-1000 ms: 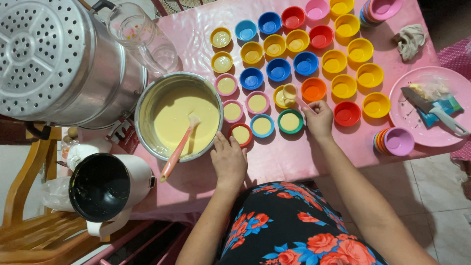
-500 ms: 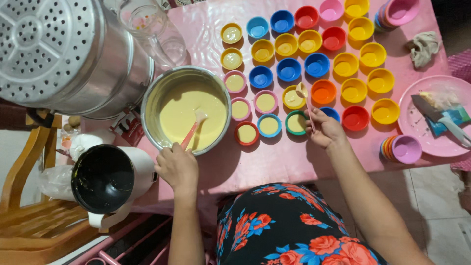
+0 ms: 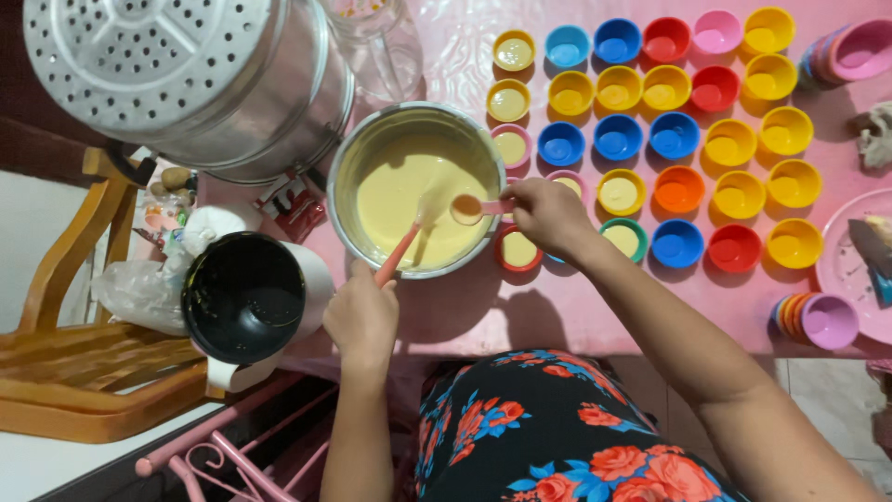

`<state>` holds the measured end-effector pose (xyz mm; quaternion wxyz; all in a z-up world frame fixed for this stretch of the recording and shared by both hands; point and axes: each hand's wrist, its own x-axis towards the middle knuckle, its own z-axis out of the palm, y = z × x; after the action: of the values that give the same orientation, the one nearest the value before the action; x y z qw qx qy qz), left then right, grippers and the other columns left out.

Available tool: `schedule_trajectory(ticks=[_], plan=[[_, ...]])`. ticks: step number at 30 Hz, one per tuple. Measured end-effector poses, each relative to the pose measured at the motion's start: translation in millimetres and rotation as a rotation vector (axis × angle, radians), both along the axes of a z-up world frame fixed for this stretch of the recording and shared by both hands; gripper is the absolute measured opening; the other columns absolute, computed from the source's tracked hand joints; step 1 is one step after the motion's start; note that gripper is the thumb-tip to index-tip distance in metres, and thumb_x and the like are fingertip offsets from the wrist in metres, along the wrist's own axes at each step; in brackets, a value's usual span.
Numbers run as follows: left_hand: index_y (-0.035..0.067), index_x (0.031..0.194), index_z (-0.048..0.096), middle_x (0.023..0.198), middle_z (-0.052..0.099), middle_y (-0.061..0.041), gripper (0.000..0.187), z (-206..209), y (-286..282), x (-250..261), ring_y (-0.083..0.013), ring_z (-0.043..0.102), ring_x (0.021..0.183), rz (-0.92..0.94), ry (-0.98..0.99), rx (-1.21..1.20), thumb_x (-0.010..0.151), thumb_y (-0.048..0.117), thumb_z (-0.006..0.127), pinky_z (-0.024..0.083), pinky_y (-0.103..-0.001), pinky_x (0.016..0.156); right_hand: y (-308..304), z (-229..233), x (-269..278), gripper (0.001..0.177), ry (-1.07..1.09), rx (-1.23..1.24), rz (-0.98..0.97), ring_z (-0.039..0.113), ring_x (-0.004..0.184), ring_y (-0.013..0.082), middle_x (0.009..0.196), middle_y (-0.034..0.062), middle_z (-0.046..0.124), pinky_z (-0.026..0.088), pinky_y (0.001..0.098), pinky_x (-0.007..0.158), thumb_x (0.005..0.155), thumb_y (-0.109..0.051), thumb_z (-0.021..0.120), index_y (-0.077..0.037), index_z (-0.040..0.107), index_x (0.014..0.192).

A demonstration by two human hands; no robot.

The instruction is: The person scoops yellow batter from a large metal bowl using a pink ladle and pours it into many small colorful bowls arranged on a pink tablecloth. The person repeats this action across multiple bowls, filling them one by one.

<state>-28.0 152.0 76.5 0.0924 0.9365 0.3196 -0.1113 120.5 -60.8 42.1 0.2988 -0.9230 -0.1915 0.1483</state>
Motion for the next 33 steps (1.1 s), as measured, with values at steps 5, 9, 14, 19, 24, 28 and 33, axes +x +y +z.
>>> schedule_trajectory(ticks=[5,9,14,19,24,28,33], plan=[[0.017,0.091,0.056,0.072,0.065,-0.01,0.025,9,17,-20,-0.035,0.066,0.073,0.026,-0.072,0.019,0.077,0.035,0.065,0.051,-0.047,0.066,49,-28,8,0.015,-0.322,-0.224,0.288,0.062,0.072,0.0261,0.068,0.0026,0.059,0.052,0.0378,0.064,0.073,-0.013,0.056,-0.019,0.066,0.083],[0.022,0.089,0.055,0.067,0.064,-0.006,0.024,-8,31,-33,-0.0314,0.066,0.068,0.041,-0.159,0.048,0.076,0.04,0.064,0.052,-0.045,0.06,74,-72,25,0.019,-0.371,-0.373,0.427,0.062,0.071,0.025,0.067,0.0029,0.059,0.053,0.0367,0.063,0.067,-0.01,0.058,-0.02,0.069,0.079],[0.023,0.088,0.057,0.064,0.063,-0.004,0.024,-17,41,-41,-0.0282,0.066,0.066,0.076,-0.222,0.07,0.075,0.042,0.065,0.052,-0.043,0.058,100,-72,22,0.027,-0.071,-0.356,0.436,0.065,0.078,0.0326,0.072,0.0087,0.066,0.053,0.0426,0.07,0.072,-0.009,0.052,-0.022,0.071,0.084],[0.024,0.085,0.057,0.064,0.062,-0.002,0.024,-27,49,-49,-0.0269,0.066,0.065,0.137,-0.3,0.042,0.073,0.042,0.066,0.052,-0.042,0.058,109,-65,36,0.017,0.228,-0.201,0.463,0.065,0.081,0.0326,0.077,0.0092,0.069,0.051,0.0412,0.074,0.072,-0.016,0.062,-0.02,0.072,0.085],[0.024,0.083,0.059,0.064,0.063,-0.001,0.023,-32,50,-55,-0.0249,0.065,0.064,0.145,-0.379,0.061,0.07,0.039,0.07,0.052,-0.039,0.057,98,-47,46,0.019,0.654,0.056,0.326,0.057,0.059,0.0148,0.062,0.006,0.063,0.048,0.0281,0.059,0.072,-0.009,0.061,-0.008,0.071,0.088],[0.025,0.083,0.06,0.064,0.064,-0.002,0.024,-52,50,-59,-0.0267,0.065,0.064,0.15,-0.407,0.04,0.068,0.04,0.072,0.052,-0.04,0.057,87,-16,55,0.019,0.693,0.176,0.254,0.056,0.061,0.0152,0.066,0.0098,0.063,0.048,0.0248,0.059,0.074,-0.004,0.06,-0.002,0.069,0.09],[0.022,0.079,0.063,0.064,0.065,-0.004,0.024,-59,39,-57,-0.0292,0.065,0.065,0.13,-0.551,-0.055,0.063,0.035,0.076,0.051,-0.041,0.056,58,-7,73,0.02,0.467,0.28,0.116,0.056,0.059,0.0112,0.069,0.0077,0.065,0.045,0.0227,0.051,0.073,-0.004,0.063,-0.005,0.069,0.092]])
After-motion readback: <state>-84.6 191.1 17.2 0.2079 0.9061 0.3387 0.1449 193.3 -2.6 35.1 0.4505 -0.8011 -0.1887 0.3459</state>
